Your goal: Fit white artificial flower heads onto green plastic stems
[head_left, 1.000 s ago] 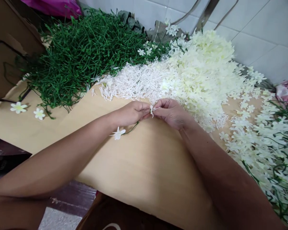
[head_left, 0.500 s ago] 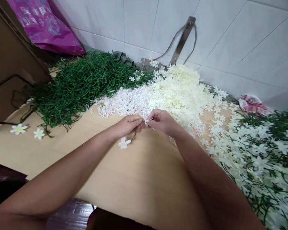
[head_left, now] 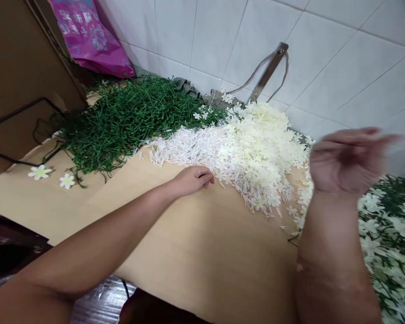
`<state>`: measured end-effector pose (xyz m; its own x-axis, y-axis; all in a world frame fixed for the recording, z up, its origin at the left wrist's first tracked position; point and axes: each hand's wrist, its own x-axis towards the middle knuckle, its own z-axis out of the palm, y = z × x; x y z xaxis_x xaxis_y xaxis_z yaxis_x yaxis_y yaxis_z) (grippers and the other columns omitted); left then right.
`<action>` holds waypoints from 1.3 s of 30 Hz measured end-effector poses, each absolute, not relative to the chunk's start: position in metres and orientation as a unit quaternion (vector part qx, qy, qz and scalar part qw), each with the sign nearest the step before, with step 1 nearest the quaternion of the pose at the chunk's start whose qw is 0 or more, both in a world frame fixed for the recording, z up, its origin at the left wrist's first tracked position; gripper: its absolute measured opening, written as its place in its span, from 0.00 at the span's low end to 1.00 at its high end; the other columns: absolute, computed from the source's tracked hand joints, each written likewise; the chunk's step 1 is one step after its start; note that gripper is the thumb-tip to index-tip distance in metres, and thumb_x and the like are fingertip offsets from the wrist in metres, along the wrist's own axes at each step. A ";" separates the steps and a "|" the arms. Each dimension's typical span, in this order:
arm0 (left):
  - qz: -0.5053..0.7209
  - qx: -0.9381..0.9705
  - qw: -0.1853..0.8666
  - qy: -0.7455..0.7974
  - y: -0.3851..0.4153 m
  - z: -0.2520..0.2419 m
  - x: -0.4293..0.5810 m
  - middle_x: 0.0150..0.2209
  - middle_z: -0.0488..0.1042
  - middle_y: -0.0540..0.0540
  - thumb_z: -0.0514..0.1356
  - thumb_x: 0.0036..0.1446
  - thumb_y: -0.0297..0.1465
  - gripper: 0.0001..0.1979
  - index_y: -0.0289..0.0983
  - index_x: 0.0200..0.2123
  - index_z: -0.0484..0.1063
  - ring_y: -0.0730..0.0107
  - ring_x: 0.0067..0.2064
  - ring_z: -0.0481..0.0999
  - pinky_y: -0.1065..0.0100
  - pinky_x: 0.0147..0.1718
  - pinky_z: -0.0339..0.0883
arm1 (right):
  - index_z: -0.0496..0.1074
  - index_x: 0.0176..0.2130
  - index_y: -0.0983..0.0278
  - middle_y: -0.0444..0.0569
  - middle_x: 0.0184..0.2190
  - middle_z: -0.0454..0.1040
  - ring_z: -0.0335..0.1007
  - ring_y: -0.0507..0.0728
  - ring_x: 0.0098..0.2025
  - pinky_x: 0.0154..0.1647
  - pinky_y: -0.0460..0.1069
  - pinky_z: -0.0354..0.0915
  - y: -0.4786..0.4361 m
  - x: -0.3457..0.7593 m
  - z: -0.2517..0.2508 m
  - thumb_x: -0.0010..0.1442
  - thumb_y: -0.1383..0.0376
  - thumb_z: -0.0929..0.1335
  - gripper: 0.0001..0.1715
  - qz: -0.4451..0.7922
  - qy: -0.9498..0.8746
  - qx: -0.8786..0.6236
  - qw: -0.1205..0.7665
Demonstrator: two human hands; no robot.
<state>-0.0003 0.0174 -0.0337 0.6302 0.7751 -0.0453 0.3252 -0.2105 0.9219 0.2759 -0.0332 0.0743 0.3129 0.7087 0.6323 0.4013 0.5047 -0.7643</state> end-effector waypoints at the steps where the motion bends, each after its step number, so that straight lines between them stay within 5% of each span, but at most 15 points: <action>1: 0.219 0.751 0.502 0.369 0.017 -0.035 -0.001 0.25 0.71 0.50 0.52 0.57 0.35 0.13 0.36 0.30 0.73 0.72 0.29 0.68 0.71 0.32 0.60 | 0.71 0.28 0.55 0.52 0.34 0.71 0.70 0.55 0.39 0.36 0.55 0.62 -0.021 0.258 0.071 0.59 0.55 0.64 0.12 0.231 -0.538 -0.456 0.671; 4: 0.214 0.758 0.488 0.375 0.017 -0.038 -0.002 0.25 0.71 0.50 0.51 0.58 0.36 0.14 0.37 0.31 0.74 0.72 0.29 0.68 0.71 0.31 0.60 | 0.70 0.27 0.59 0.47 0.28 0.70 0.69 0.53 0.33 0.39 0.54 0.66 0.023 0.203 0.061 0.51 0.66 0.70 0.04 0.379 -0.528 -0.477 0.592; 7: 0.213 0.758 0.486 0.380 0.015 -0.038 -0.003 0.25 0.71 0.50 0.51 0.58 0.36 0.14 0.37 0.32 0.73 0.72 0.28 0.68 0.71 0.30 0.59 | 0.72 0.32 0.64 0.49 0.31 0.72 0.69 0.55 0.36 0.44 0.57 0.66 0.074 0.156 0.049 0.54 0.68 0.68 0.02 0.223 -0.670 -0.547 0.450; 11: 0.207 0.763 0.484 0.375 0.013 -0.035 -0.005 0.26 0.71 0.50 0.50 0.59 0.37 0.14 0.38 0.32 0.73 0.72 0.29 0.69 0.71 0.31 0.59 | 0.71 0.42 0.71 0.62 0.40 0.72 0.68 0.65 0.44 0.47 0.62 0.63 0.131 0.120 0.025 0.54 0.66 0.70 0.15 0.038 -0.703 -0.656 0.273; 14: 0.200 0.762 0.491 0.371 0.013 -0.033 -0.007 0.28 0.72 0.49 0.50 0.59 0.37 0.14 0.37 0.33 0.73 0.71 0.30 0.70 0.71 0.32 0.60 | 0.72 0.37 0.70 0.61 0.37 0.73 0.69 0.64 0.42 0.43 0.59 0.64 0.151 0.112 0.008 0.56 0.69 0.67 0.07 0.030 -0.710 -0.675 0.199; 20: 0.237 0.724 0.535 0.365 0.016 -0.033 -0.005 0.26 0.70 0.50 0.53 0.57 0.33 0.11 0.36 0.31 0.73 0.73 0.29 0.67 0.71 0.31 0.59 | 0.66 0.26 0.63 0.47 0.26 0.69 0.64 0.53 0.30 0.37 0.52 0.61 0.137 0.123 0.019 0.55 0.72 0.66 0.08 0.048 -0.693 -0.628 0.352; 25: 0.344 0.554 0.668 0.359 0.021 -0.032 -0.004 0.27 0.72 0.49 0.58 0.54 0.36 0.11 0.33 0.34 0.74 0.78 0.24 0.64 0.74 0.24 0.55 | 0.64 0.26 0.64 0.42 0.22 0.63 0.57 0.47 0.25 0.30 0.47 0.57 0.086 0.140 0.056 0.54 0.72 0.67 0.08 0.192 -0.651 -0.542 0.496; 31: 0.399 0.398 0.767 0.307 0.023 -0.025 -0.011 0.36 0.78 0.43 0.64 0.49 0.45 0.21 0.33 0.39 0.75 0.74 0.33 0.74 0.73 0.30 0.63 | 0.68 0.31 0.63 0.42 0.25 0.67 0.62 0.49 0.27 0.30 0.47 0.59 -0.002 0.146 0.044 0.54 0.67 0.68 0.02 0.243 -0.679 -0.490 0.489; 39: 0.409 0.447 0.729 0.319 0.013 -0.016 -0.018 0.28 0.76 0.48 0.69 0.45 0.36 0.14 0.33 0.33 0.77 0.77 0.30 0.73 0.75 0.33 0.65 | 0.68 0.31 0.62 0.43 0.26 0.69 0.61 0.49 0.28 0.31 0.47 0.59 -0.057 0.137 0.007 0.57 0.67 0.65 0.02 0.287 -0.746 -0.469 0.375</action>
